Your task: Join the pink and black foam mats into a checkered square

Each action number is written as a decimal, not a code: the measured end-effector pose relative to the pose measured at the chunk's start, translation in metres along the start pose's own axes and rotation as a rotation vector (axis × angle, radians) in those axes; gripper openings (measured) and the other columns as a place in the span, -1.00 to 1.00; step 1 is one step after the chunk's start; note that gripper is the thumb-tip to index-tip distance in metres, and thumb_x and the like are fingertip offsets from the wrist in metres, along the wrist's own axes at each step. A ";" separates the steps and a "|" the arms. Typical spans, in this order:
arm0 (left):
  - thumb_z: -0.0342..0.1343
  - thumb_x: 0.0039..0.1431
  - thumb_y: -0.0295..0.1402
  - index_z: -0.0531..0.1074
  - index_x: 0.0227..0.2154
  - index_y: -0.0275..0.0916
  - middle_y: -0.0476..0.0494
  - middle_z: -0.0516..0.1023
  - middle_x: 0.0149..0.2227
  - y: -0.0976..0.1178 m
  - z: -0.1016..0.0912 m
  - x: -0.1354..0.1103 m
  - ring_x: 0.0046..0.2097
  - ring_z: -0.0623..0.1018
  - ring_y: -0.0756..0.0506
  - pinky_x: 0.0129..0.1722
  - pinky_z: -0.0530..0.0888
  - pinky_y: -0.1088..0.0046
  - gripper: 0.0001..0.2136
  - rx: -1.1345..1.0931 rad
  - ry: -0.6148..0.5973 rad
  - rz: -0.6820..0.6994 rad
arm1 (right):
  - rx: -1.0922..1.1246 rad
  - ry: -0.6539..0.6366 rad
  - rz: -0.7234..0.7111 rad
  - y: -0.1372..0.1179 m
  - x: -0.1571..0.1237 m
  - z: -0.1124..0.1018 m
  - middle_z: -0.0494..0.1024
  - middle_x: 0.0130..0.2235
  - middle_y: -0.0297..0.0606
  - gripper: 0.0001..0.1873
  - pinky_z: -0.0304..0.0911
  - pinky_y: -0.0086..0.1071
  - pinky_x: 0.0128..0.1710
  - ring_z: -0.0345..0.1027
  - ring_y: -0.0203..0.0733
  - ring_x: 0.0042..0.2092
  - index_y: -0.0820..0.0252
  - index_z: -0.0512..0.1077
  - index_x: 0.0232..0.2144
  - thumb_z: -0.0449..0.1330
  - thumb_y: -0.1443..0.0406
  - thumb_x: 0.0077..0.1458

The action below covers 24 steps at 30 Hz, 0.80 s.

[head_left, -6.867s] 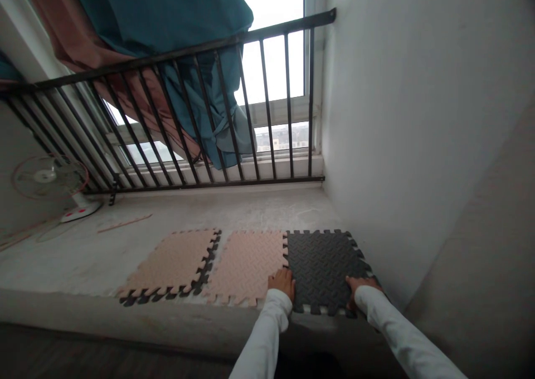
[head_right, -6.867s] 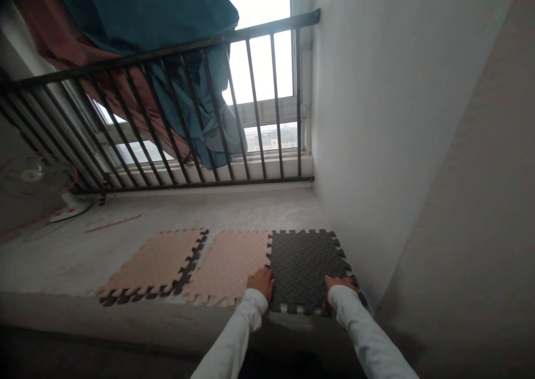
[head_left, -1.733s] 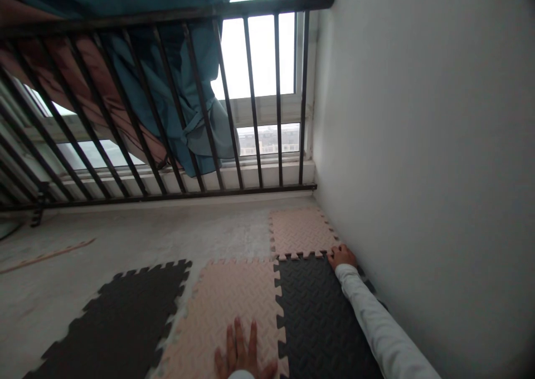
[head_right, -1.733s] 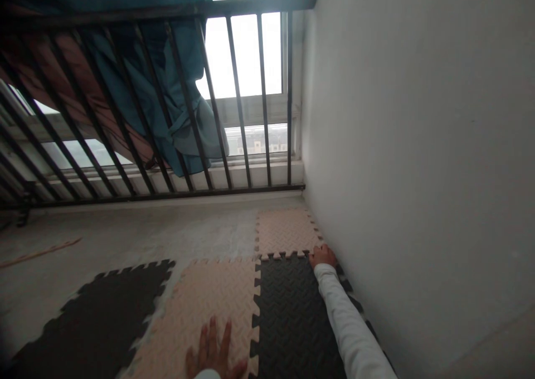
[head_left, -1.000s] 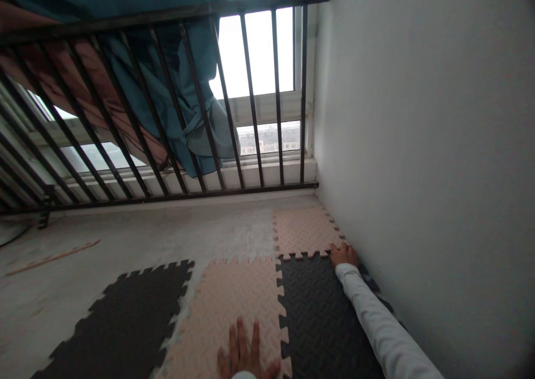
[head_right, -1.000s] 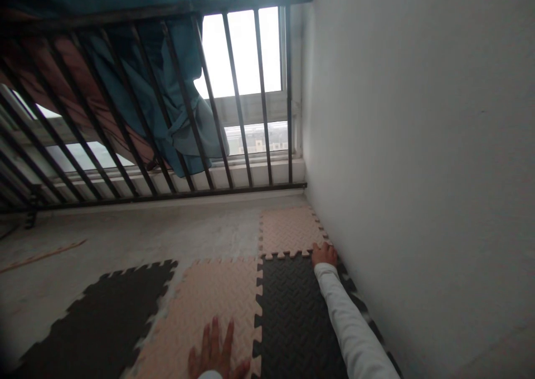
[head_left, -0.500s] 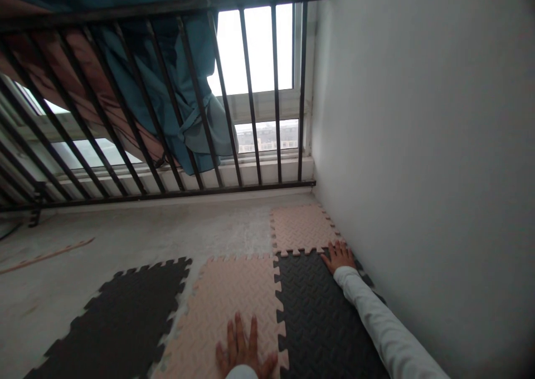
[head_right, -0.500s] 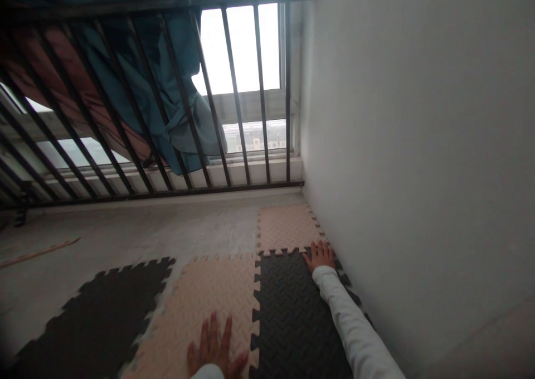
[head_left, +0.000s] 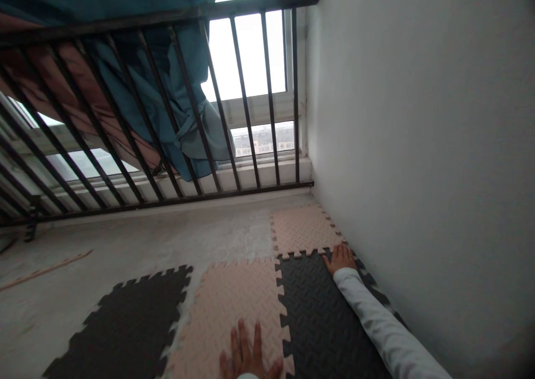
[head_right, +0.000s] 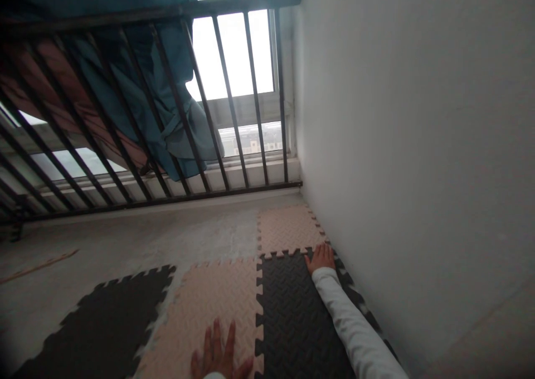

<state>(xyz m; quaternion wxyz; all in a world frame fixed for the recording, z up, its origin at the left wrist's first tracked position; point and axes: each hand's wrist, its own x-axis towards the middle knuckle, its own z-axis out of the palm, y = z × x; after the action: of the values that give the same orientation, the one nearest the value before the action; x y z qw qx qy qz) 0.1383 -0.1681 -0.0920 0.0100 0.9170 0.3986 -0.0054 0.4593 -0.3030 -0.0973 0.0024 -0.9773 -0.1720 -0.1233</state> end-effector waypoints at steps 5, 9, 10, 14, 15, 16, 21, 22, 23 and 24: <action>-0.02 -0.09 -0.02 0.09 0.07 -0.03 -0.19 0.02 0.20 0.002 -0.008 -0.002 0.20 -0.04 -0.31 0.03 -0.02 -0.13 -0.40 0.026 -0.008 -0.006 | -0.032 -0.078 -0.015 0.001 0.000 -0.010 0.16 0.09 0.24 -0.32 -0.32 0.00 0.11 -0.03 0.12 0.14 0.55 0.10 0.05 -0.14 0.08 0.03; -0.03 -0.08 -0.03 0.08 0.06 0.00 -0.19 0.02 0.20 0.004 -0.017 -0.004 0.20 -0.03 -0.30 0.03 -0.03 -0.11 -0.42 0.041 -0.020 -0.011 | -0.065 -0.218 -0.023 0.001 0.001 -0.028 0.07 0.15 0.16 -0.30 -0.32 -0.04 0.12 -0.10 0.07 0.17 0.42 0.04 0.10 -0.17 0.02 0.04; -0.03 -0.07 -0.02 0.09 0.06 0.00 -0.20 0.03 0.19 0.004 -0.019 -0.004 0.20 -0.02 -0.30 0.03 -0.03 -0.11 -0.42 0.043 -0.020 -0.012 | -0.067 -0.262 -0.027 0.001 0.002 -0.032 0.04 0.16 0.14 -0.28 -0.33 -0.07 0.13 -0.14 0.05 0.18 0.41 0.03 0.11 -0.18 0.00 0.04; -0.03 -0.07 -0.03 0.10 0.05 0.00 -0.20 0.04 0.19 0.005 -0.023 -0.005 0.20 -0.01 -0.30 0.02 0.00 -0.10 -0.43 0.035 -0.014 -0.011 | -0.065 -0.376 -0.052 -0.002 0.004 -0.045 -0.03 0.20 0.02 -0.26 -0.34 -0.15 0.15 -0.29 -0.06 0.22 0.43 -0.02 0.12 -0.23 -0.01 0.05; -0.03 -0.07 -0.04 0.10 0.05 0.00 -0.20 0.04 0.19 0.006 -0.023 -0.005 0.20 0.00 -0.29 0.02 0.01 -0.09 -0.43 0.033 -0.011 -0.012 | -0.062 -0.378 -0.062 -0.004 0.003 -0.047 -0.06 0.21 -0.01 -0.26 -0.34 -0.15 0.16 -0.31 -0.08 0.23 0.43 -0.04 0.13 -0.24 -0.01 0.05; -0.02 -0.08 -0.05 0.10 0.05 0.00 -0.20 0.04 0.19 0.006 -0.023 -0.005 0.20 0.00 -0.29 0.02 0.01 -0.09 -0.43 0.033 -0.006 -0.014 | -0.052 -0.368 -0.083 -0.007 0.002 -0.047 -0.09 0.22 -0.03 -0.26 -0.34 -0.14 0.16 -0.34 -0.09 0.23 0.42 -0.07 0.14 -0.24 -0.01 0.05; 0.01 -0.11 -0.07 0.11 0.05 0.01 -0.19 0.05 0.18 0.007 -0.023 -0.005 0.20 0.01 -0.29 0.03 0.00 -0.10 -0.43 0.044 -0.009 -0.022 | 0.013 -0.384 -0.277 -0.024 -0.004 -0.053 -0.14 0.23 -0.11 -0.28 -0.39 -0.13 0.17 -0.33 -0.15 0.23 0.36 -0.11 0.15 -0.30 0.01 0.06; 0.01 -0.11 -0.08 0.11 0.05 0.01 -0.19 0.04 0.19 0.007 -0.024 -0.005 0.20 0.01 -0.29 0.03 0.00 -0.10 -0.42 0.044 -0.014 -0.023 | 0.011 -0.412 -0.282 -0.027 -0.003 -0.056 -0.07 0.22 -0.08 -0.28 -0.40 -0.12 0.17 -0.28 -0.13 0.22 0.39 -0.06 0.14 -0.30 0.01 0.06; 0.02 -0.11 -0.08 0.10 0.05 0.01 -0.19 0.03 0.19 0.007 -0.024 -0.005 0.20 0.01 -0.29 0.03 0.00 -0.10 -0.42 0.042 -0.019 -0.024 | 0.007 -0.434 -0.278 -0.031 -0.001 -0.059 -0.01 0.20 -0.04 -0.27 -0.39 -0.11 0.17 -0.23 -0.12 0.21 0.41 -0.01 0.12 -0.31 0.00 0.06; 0.02 -0.11 -0.08 0.10 0.05 0.02 -0.19 0.03 0.19 0.007 -0.024 -0.005 0.20 0.00 -0.29 0.04 0.00 -0.10 -0.41 0.040 -0.024 -0.024 | 0.004 -0.443 -0.275 -0.034 0.000 -0.062 0.03 0.18 -0.01 -0.27 -0.38 -0.10 0.17 -0.19 -0.10 0.21 0.43 0.02 0.11 -0.31 0.00 0.06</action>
<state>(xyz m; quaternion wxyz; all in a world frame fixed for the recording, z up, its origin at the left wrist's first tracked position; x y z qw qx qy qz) 0.1401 -0.1759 -0.0676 -0.0034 0.9120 0.4094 -0.0245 0.4330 -0.2737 -0.0387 -0.0502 -0.9480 -0.2996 0.0949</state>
